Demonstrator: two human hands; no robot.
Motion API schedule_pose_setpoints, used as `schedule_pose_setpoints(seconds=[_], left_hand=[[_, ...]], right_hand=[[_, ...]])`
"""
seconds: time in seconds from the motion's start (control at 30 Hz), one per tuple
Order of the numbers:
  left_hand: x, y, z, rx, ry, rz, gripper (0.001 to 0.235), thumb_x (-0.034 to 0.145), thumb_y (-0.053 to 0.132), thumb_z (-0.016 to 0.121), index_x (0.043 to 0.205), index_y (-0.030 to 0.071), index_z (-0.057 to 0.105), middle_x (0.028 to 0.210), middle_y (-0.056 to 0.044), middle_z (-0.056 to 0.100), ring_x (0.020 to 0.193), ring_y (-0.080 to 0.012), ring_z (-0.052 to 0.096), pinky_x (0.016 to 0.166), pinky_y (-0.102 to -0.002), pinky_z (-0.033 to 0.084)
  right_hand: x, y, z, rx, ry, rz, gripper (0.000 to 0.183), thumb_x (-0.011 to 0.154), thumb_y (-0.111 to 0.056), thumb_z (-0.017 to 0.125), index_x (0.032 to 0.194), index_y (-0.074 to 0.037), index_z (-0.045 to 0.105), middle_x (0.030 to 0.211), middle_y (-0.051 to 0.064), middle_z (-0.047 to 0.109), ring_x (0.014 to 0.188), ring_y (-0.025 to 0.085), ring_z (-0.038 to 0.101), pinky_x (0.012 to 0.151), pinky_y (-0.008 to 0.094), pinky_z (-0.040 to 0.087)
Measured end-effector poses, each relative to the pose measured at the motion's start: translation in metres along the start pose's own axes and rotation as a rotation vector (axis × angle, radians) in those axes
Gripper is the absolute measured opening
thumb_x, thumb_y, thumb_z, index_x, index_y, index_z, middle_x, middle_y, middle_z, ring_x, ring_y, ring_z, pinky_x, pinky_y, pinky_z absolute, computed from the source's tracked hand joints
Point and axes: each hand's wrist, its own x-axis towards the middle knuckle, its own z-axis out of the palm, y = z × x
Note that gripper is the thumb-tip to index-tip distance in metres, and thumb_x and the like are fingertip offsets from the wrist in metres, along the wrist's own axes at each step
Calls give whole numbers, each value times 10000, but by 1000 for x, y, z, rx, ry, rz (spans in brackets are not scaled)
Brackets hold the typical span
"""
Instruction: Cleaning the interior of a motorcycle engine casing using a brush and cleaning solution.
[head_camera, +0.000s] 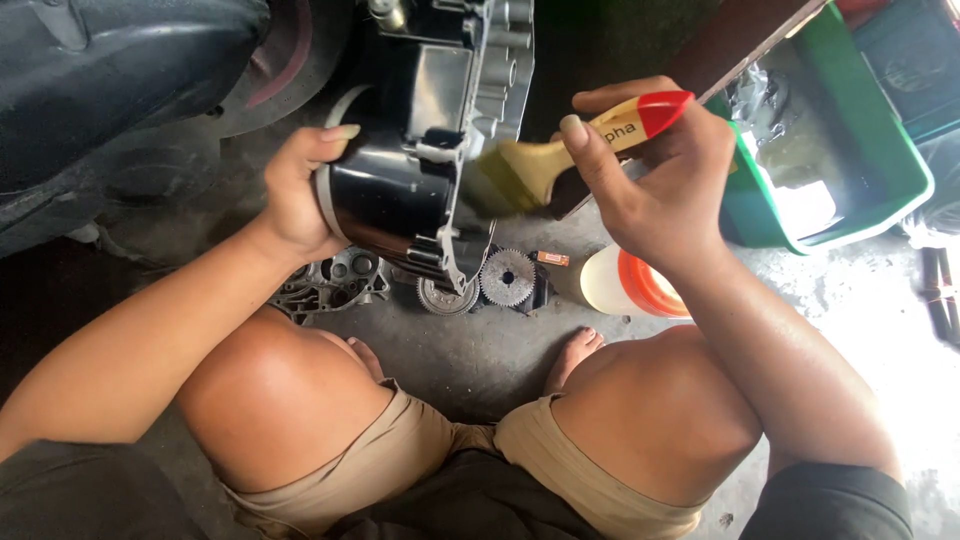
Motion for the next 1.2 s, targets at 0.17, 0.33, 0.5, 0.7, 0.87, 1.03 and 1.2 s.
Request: schedule_pose_setpoints(seconds=[0.17, 0.33, 0.5, 0.7, 0.87, 1.03, 1.2], left_hand=[[-1, -5, 5, 44, 89, -86, 349, 828, 314, 580, 869, -12, 697, 825, -172, 733, 739, -290, 701, 702, -354, 543], [-4, -19, 18, 117, 299, -105, 339, 733, 312, 722, 940, 44, 708, 738, -184, 671, 645, -288, 682, 670, -364, 617], [-8, -33, 14, 371, 349, -211, 467, 689, 354, 796, 1028, 45, 708, 770, -175, 669, 700, -259, 679, 679, -371, 601], [-26, -39, 46, 1023, 207, -359, 877, 703, 608, 675, 1445, 157, 551, 1436, -234, 552, 1350, -414, 513, 1094, -452, 393], [-32, -26, 47, 1259, 137, -529, 974, 651, 673, 670, 1474, 177, 508, 1421, -230, 575, 1335, -435, 537, 1069, -501, 427], [-25, -27, 32, 1404, 53, -616, 1037, 596, 677, 697, 1480, 171, 502, 1431, -214, 572, 1379, -396, 510, 1122, -465, 391], [-18, -27, 31, 1548, -32, -569, 1048, 563, 647, 748, 1462, 156, 527, 1412, -228, 575, 1364, -416, 516, 1130, -494, 389]], right_hand=[[-4, 8, 1, -5, -122, 13, 212, 1094, -175, 637, 1011, 21, 637, 903, 98, 697, 771, 181, 635, 669, 295, 465], [-13, 46, 8, 232, -174, 27, 123, 1092, -38, 575, 1065, 76, 613, 816, 190, 684, 754, 237, 694, 671, 356, 559], [-16, 46, 10, 77, -212, 36, 111, 1097, -58, 576, 1066, 48, 576, 748, 219, 651, 651, 308, 662, 616, 407, 527], [-25, 53, 11, 45, -312, 48, 57, 1054, -20, 616, 1009, 14, 608, 688, 169, 644, 573, 263, 633, 575, 352, 516], [-30, 58, 12, 12, -381, 40, 53, 1023, -20, 648, 977, 3, 634, 627, 134, 614, 516, 244, 610, 541, 333, 500], [-37, 62, 9, 16, -446, 45, 40, 999, -1, 658, 967, 9, 636, 557, 120, 568, 422, 195, 523, 470, 281, 434], [-42, 72, 4, -12, -482, 10, 60, 979, -17, 700, 963, 7, 648, 528, 132, 542, 373, 208, 467, 423, 285, 380]])
